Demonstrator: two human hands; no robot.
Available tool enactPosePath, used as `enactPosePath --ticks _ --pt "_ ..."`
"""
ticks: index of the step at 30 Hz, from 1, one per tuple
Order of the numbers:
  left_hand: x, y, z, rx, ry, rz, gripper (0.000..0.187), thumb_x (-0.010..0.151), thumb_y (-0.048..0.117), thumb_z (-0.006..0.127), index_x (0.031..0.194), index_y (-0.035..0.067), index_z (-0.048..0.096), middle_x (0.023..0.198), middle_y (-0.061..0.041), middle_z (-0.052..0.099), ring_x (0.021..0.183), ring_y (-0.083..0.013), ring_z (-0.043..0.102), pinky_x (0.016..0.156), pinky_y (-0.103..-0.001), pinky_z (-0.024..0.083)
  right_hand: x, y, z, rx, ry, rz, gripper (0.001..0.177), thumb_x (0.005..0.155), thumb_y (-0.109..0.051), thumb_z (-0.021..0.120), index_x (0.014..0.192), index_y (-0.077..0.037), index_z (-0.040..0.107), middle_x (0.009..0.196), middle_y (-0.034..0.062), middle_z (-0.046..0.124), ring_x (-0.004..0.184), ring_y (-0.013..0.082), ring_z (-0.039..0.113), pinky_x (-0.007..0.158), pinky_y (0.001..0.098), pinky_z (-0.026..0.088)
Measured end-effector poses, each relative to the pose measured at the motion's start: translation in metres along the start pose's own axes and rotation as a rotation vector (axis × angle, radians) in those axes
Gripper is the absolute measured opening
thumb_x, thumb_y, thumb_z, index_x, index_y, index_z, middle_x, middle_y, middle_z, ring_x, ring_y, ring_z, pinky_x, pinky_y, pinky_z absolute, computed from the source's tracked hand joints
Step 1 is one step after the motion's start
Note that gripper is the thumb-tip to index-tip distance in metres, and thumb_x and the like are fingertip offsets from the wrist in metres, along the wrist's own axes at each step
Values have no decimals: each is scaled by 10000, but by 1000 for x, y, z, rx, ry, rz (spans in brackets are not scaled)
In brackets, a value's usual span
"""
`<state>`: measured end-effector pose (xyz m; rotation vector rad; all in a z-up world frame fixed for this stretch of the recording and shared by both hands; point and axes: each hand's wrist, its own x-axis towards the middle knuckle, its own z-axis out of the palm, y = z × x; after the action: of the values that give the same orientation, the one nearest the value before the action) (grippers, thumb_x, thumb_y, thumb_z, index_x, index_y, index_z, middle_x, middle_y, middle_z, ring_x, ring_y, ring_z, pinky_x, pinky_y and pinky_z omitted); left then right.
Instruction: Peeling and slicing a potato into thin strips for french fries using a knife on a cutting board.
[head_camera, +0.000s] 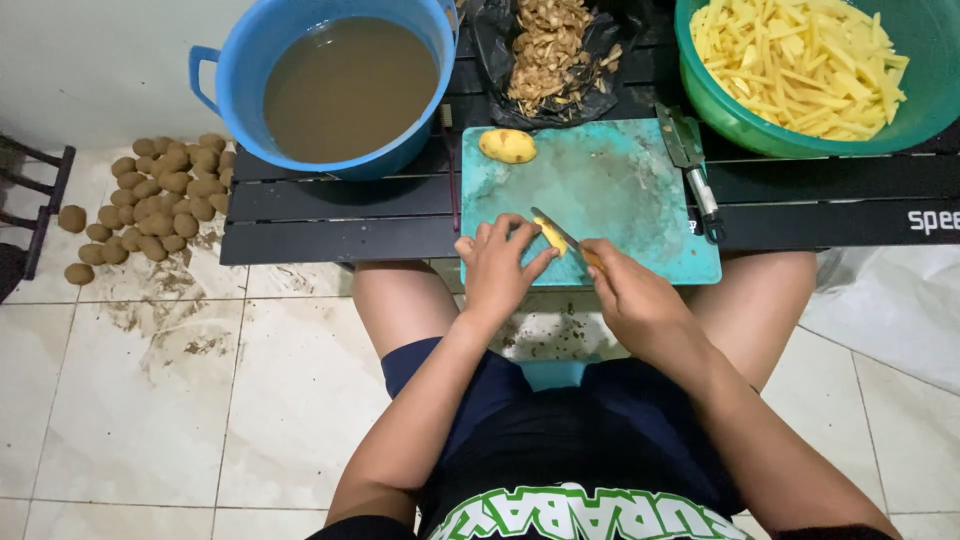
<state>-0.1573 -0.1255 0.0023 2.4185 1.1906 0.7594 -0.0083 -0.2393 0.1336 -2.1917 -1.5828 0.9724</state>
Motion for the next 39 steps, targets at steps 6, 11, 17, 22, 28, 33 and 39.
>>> enactPosePath --ticks 6,11,17,22,28,33,39 --pt "-1 0 2 6 13 3 352 940 499 705 1148 215 684 1160 13 577 967 -260 572 832 -449 315 0 -7 -2 -61 11 -42 435 1083 -155 364 1514 -176 416 1425 160 598 1291 386 599 996 596 520" --pt "-2 1 5 20 20 -4 362 939 510 699 1157 221 678 1166 16 575 971 -259 570 839 -459 325 7 13 8 -162 44 -62 364 1096 -242 373 1444 -173 453 1372 115 622 1242 350 624 952 553 549" --pt "-3 2 4 30 15 -21 369 939 523 686 1167 233 674 1173 19 577 980 -265 568 833 -468 337 8 43 25 -331 229 -208 339 1093 -269 437 1409 -168 506 1215 133 681 1095 374 672 798 546 592" --pt "-3 3 6 33 23 -20 373 925 520 699 1172 241 675 1173 16 591 989 -276 584 819 -477 349 1 53 28 -509 455 -415 371 1050 -173 551 1417 -122 540 1091 123 710 997 320 701 741 446 607" --pt "-5 4 8 55 46 -16 370 917 534 683 1165 260 663 1165 30 588 984 -272 584 814 -475 356 -6 60 18 -550 363 -389 263 1062 -242 485 1323 -222 520 816 4 612 784 250 676 610 398 584" --pt "-4 6 6 30 39 -14 372 938 526 676 1169 236 655 1179 16 578 997 -279 570 814 -469 339 -18 59 3 -432 145 -232 208 1064 -278 403 1209 -214 539 858 58 668 847 301 707 654 446 590" --pt "-3 4 8 55 14 -28 383 923 532 677 1185 253 655 1181 19 578 1010 -281 571 824 -492 361 -39 48 -10 -319 -24 27 234 1042 -296 436 1234 -170 477 1024 181 708 1013 448 693 839 598 579"
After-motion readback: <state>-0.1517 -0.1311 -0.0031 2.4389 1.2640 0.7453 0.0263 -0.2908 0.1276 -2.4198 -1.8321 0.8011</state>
